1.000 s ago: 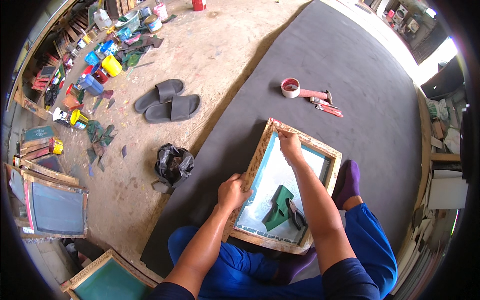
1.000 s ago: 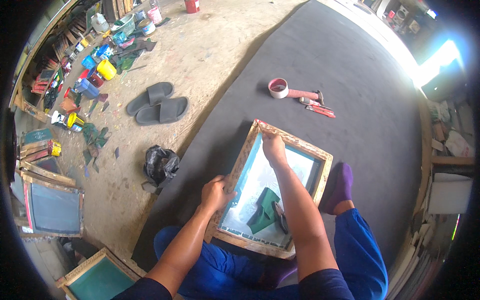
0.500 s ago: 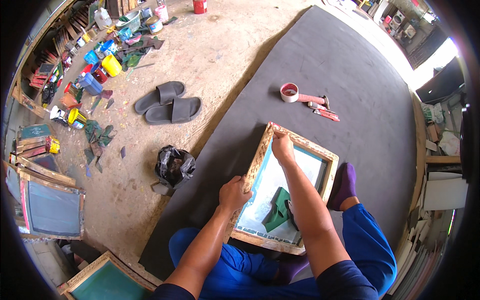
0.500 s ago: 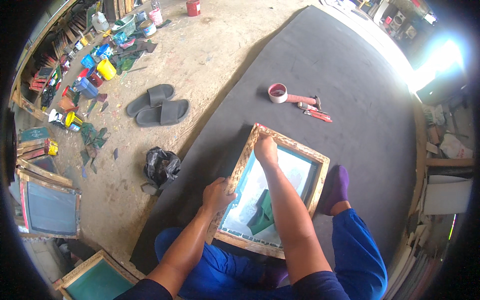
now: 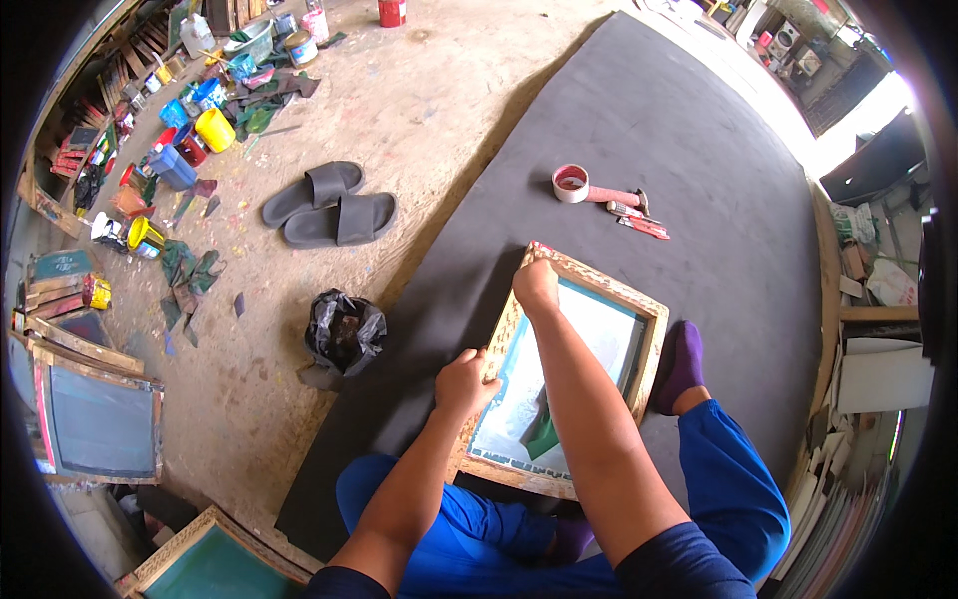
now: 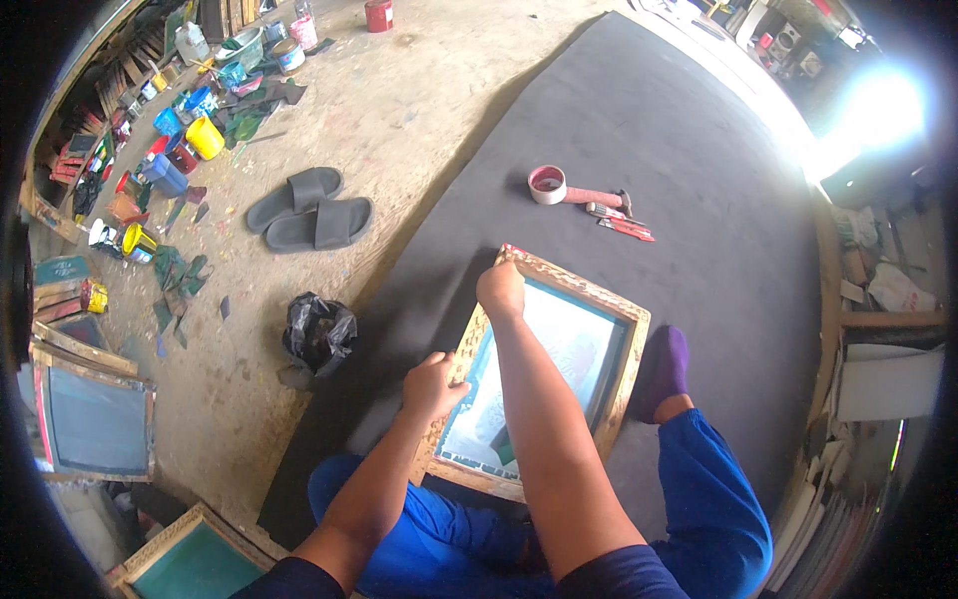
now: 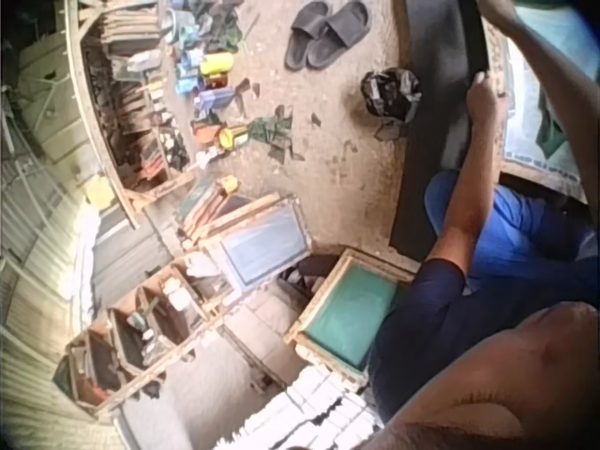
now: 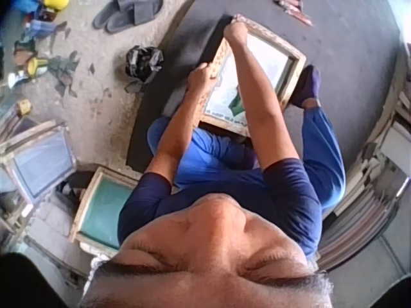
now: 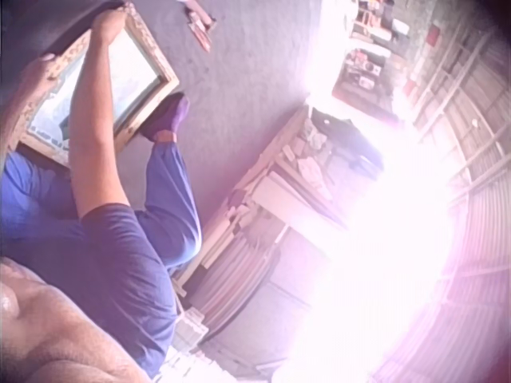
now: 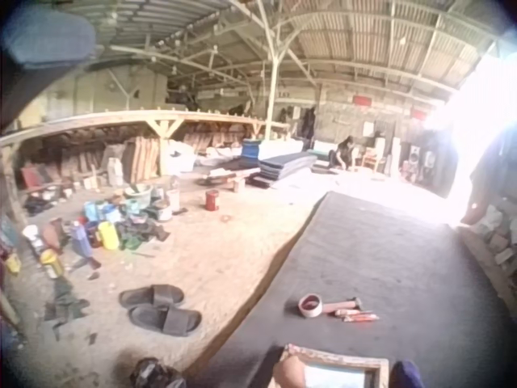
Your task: The person sits on the floor and uses a small knife to trim the edges of a wooden frame. They then use pliers to remove small pieces from the frame's edge.
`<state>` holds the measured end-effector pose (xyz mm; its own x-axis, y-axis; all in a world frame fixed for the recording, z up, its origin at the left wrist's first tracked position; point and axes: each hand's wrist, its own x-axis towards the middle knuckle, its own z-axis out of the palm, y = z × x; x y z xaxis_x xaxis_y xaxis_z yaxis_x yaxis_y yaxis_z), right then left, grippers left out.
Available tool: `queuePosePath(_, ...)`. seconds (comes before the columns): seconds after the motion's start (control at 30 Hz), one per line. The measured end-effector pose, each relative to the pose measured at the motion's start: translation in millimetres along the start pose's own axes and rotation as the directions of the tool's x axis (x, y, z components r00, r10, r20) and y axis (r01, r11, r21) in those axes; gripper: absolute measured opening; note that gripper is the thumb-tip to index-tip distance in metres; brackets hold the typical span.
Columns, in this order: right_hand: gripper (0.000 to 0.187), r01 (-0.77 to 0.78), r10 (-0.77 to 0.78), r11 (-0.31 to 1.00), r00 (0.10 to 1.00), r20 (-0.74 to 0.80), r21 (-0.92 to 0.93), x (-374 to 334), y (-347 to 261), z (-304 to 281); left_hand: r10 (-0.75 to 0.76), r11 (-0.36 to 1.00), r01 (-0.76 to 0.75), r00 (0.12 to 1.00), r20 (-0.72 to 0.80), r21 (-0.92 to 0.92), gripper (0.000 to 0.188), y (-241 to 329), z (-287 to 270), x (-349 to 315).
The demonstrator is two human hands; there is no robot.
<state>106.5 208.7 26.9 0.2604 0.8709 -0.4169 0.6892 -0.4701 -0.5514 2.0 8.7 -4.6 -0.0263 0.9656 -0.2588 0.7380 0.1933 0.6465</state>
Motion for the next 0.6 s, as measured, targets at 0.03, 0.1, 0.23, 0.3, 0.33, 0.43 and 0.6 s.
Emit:
queuePosePath(0.03, 0.033, 0.008, -0.008, 1.0, 1.0, -0.004, -0.024, -1.6, -2.5, 0.5, 0.0, 1.0, 0.0, 1.0, -0.001, 0.0, 0.065, 0.4, -1.7, -0.4)
queuePosePath(0.1, 0.033, 0.023, -0.023, 0.999, 0.999, 0.023, 0.026, -5.5, -4.1, -1.0, -0.003, 1.0, 0.003, 1.0, -0.003, 0.0, 0.064, 0.9, -4.8, -1.1)
queuePosePath(0.23, 0.041, 0.159, -0.173, 0.965, 0.984, -0.049, -0.211, 0.4, 13.9, 1.1, 0.002, 1.0, -0.002, 1.0, 0.023, 0.012, 0.062, 8.2, -10.6, -0.9)
queuePosePath(0.3, 0.037, 0.179, -0.191, 0.965, 0.981, -0.046, -0.192, 9.1, 19.9, 6.5, 0.041, 0.999, -0.041, 0.999, -0.011, 0.012, 0.061, 1.9, -3.9, 0.1)
queuePosePath(0.33, 0.036, 0.182, -0.194, 0.966, 0.98, -0.05, -0.185, 16.5, 27.1, 7.5, 0.051, 0.999, -0.05, 0.998, -0.028, 0.011, 0.062, 2.3, 0.4, 1.7)
queuePosePath(0.43, 0.03, -0.198, 0.122, 0.83, 0.977, 0.177, 0.521, 22.9, 27.9, 2.3, 0.065, 0.998, -0.063, 0.995, -0.077, 0.021, 0.063, -6.4, 7.2, -1.2)
queuePosePath(0.6, 0.035, 0.335, -0.333, 0.941, 0.942, -0.039, 0.053, 30.3, 94.3, -33.0, 0.097, 0.992, -0.106, 0.988, -0.123, -0.073, 0.061, 2.0, 2.0, -1.0)
